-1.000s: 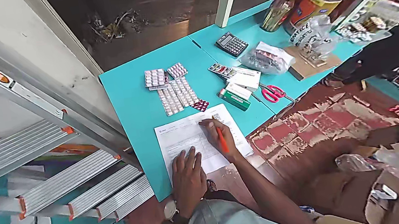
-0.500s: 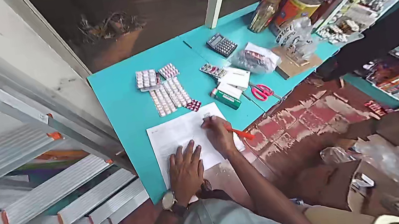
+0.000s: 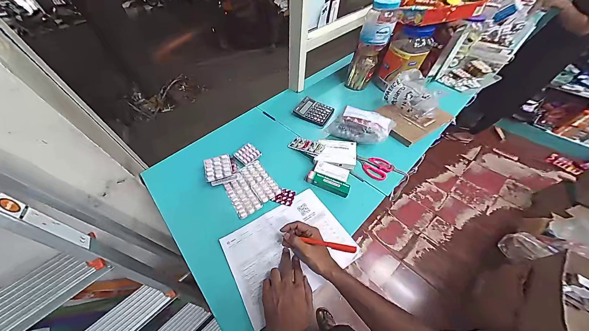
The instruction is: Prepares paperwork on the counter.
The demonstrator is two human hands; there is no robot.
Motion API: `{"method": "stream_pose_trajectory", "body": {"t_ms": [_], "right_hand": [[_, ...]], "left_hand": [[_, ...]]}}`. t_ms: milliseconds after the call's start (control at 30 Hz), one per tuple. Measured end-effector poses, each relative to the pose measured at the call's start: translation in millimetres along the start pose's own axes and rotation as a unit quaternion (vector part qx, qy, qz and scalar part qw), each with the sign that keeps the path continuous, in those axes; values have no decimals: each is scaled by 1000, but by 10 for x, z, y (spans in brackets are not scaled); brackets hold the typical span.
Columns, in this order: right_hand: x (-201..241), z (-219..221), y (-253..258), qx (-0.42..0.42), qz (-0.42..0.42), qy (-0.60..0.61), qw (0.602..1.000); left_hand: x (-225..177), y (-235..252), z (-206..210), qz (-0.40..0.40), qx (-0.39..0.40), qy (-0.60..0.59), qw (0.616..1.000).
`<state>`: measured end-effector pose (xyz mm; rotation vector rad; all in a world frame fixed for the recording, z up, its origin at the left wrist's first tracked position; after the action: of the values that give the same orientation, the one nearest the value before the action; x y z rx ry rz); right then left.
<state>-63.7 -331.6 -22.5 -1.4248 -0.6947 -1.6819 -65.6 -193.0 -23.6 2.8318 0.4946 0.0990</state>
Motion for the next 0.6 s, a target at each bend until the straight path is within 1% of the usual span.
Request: {"method": "stream_pose_trajectory", "body": {"t_ms": [100, 200, 267, 467, 600], "right_hand": [[5, -8, -4, -5, -2, 10, 1000], [-8, -29, 6, -4, 2, 19, 1000], [-7, -29, 22, 7, 11, 14, 1000], [19, -40, 20, 62, 34, -32, 997], [19, -20, 6, 60, 18, -32, 998]], "left_hand": [[-53, 8, 49, -11, -2, -6, 1000], [7, -33, 85, 8, -23, -13, 1000], [30, -52, 102, 17, -32, -19, 999], [12, -45, 100, 10, -47, -15, 999], [14, -51, 106, 7, -61, -29, 998]]}}
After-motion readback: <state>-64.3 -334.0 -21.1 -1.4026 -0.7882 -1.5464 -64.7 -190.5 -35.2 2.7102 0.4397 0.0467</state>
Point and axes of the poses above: each hand's wrist, its own y-axis towards the middle knuckle, its own z-axis out of the palm, x = y × z, the point moved 3 cm from there along y, towards the middle knuckle, and after that the axes turned 15 degrees about z, right-handed, at the moved point
